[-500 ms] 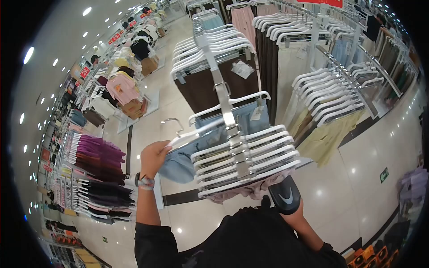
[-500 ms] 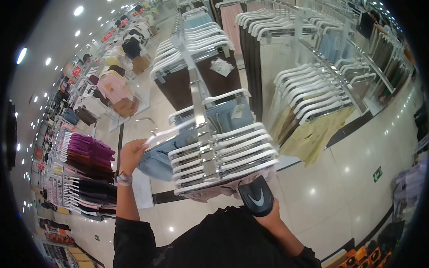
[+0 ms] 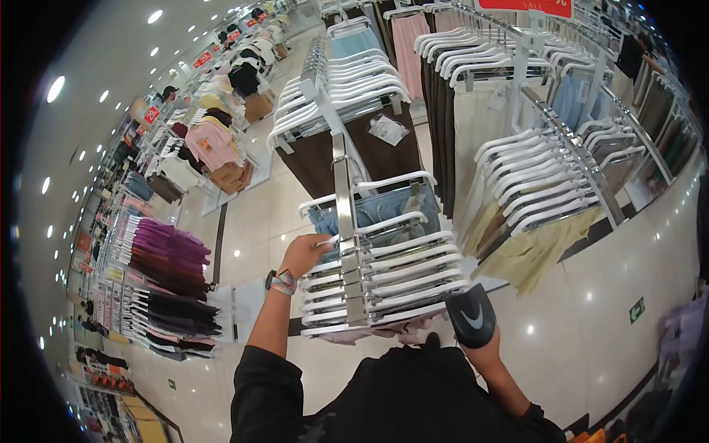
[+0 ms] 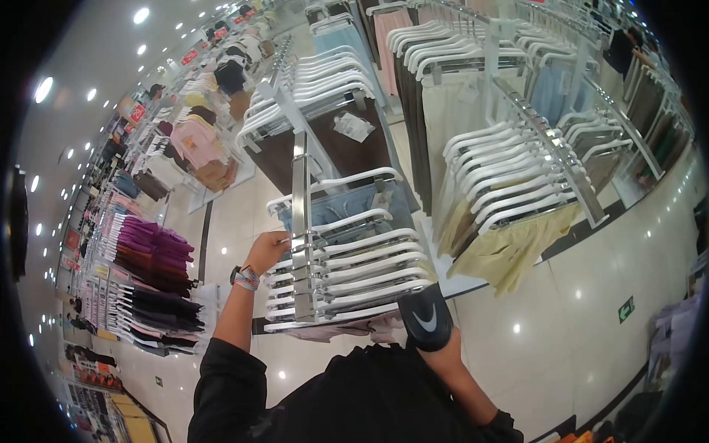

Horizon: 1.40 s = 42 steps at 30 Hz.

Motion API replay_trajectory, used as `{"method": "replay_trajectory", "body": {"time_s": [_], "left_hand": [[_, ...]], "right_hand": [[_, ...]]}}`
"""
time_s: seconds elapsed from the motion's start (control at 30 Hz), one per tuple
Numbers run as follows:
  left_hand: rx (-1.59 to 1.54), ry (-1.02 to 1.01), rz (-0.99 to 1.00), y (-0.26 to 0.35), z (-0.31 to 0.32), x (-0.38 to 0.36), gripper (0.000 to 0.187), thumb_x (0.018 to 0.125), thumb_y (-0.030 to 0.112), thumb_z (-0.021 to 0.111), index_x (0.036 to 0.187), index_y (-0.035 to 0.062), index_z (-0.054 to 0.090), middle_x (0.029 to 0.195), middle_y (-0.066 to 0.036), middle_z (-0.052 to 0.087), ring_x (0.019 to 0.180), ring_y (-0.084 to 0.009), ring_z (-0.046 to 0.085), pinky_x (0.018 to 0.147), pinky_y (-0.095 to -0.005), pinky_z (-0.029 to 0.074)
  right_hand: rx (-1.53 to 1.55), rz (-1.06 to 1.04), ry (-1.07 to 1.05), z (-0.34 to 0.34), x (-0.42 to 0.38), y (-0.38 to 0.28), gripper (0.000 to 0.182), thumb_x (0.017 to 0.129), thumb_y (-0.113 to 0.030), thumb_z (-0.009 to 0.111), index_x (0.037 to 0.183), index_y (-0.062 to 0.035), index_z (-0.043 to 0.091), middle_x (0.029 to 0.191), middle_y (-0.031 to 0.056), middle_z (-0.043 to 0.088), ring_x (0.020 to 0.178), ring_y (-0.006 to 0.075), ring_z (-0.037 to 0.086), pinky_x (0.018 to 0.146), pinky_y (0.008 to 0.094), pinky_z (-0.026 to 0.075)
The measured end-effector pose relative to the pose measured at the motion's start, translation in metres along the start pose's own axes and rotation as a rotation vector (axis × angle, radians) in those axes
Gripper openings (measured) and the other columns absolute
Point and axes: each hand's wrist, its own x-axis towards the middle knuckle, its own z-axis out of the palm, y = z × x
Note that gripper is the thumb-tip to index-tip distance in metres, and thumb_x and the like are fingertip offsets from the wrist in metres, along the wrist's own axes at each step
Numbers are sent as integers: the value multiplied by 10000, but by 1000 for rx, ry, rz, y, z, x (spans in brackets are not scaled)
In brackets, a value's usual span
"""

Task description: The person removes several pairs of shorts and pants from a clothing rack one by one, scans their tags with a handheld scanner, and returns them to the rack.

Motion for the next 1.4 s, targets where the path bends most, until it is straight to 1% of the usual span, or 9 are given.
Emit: {"method": "replay_trajectory", "body": {"time_s": [0.1,0.33,0.5,0.73,0.77,0.83,0.9,1.03,1.4], "left_hand": [[4,-127,-55,6,-1,4,273,873,308,649,1026,92,718,961,-149,699,903,-346,653,777,-369,507],[396,-32,85,43,2,17,190,803,177,621,953,129,728,830,-165,679,799,-357,645,706,-439,511],[489,40,93,52,5,22,197,780,115,586,920,125,724,802,-172,674,766,-377,641,671,-459,507],[-202,-20,122,40,2,20,213,810,79,635,1009,48,705,889,-183,688,797,-321,663,726,-338,513],[-295,-51,106,32,5,19,223,843,101,606,1041,43,691,931,-187,683,841,-327,659,736,-333,509],[-282,-77,78,21,10,16,219,839,81,600,1034,39,691,932,-185,684,847,-321,663,737,-330,508],[-199,-69,67,17,11,12,208,834,80,607,1020,36,690,945,-170,689,855,-318,663,749,-336,511],[47,-75,100,39,-8,5,181,833,140,654,983,52,703,938,-135,695,854,-316,656,751,-358,512],[-194,-54,93,32,-30,28,223,861,159,670,1054,47,681,971,-124,670,888,-304,613,793,-380,493]], "right_hand": [[-101,16,51,-1,12,-7,388,663,3,795,1012,20,626,939,95,691,861,154,654,772,310,513],[-45,5,52,-8,22,8,337,693,27,755,1008,28,634,844,85,691,754,135,655,704,288,519],[27,124,28,-7,21,18,517,715,12,739,1192,49,544,1037,118,666,952,148,616,850,292,479],[84,80,44,-10,24,17,547,709,18,727,1216,53,525,1077,128,652,985,159,607,876,295,467],[27,2,58,-11,25,20,491,738,47,707,1193,51,521,973,112,653,857,155,627,778,294,496],[-35,-76,78,-10,27,19,438,766,75,687,1169,49,518,868,96,653,728,152,646,681,293,524],[78,70,144,-7,28,14,557,700,12,736,1214,55,526,1065,133,651,978,173,614,875,300,469],[77,83,178,-4,30,16,548,700,21,738,1207,56,533,1061,132,648,981,176,615,876,305,472],[107,82,178,-1,37,35,666,686,68,739,1286,53,451,1102,130,623,927,169,630,800,299,517]]}}
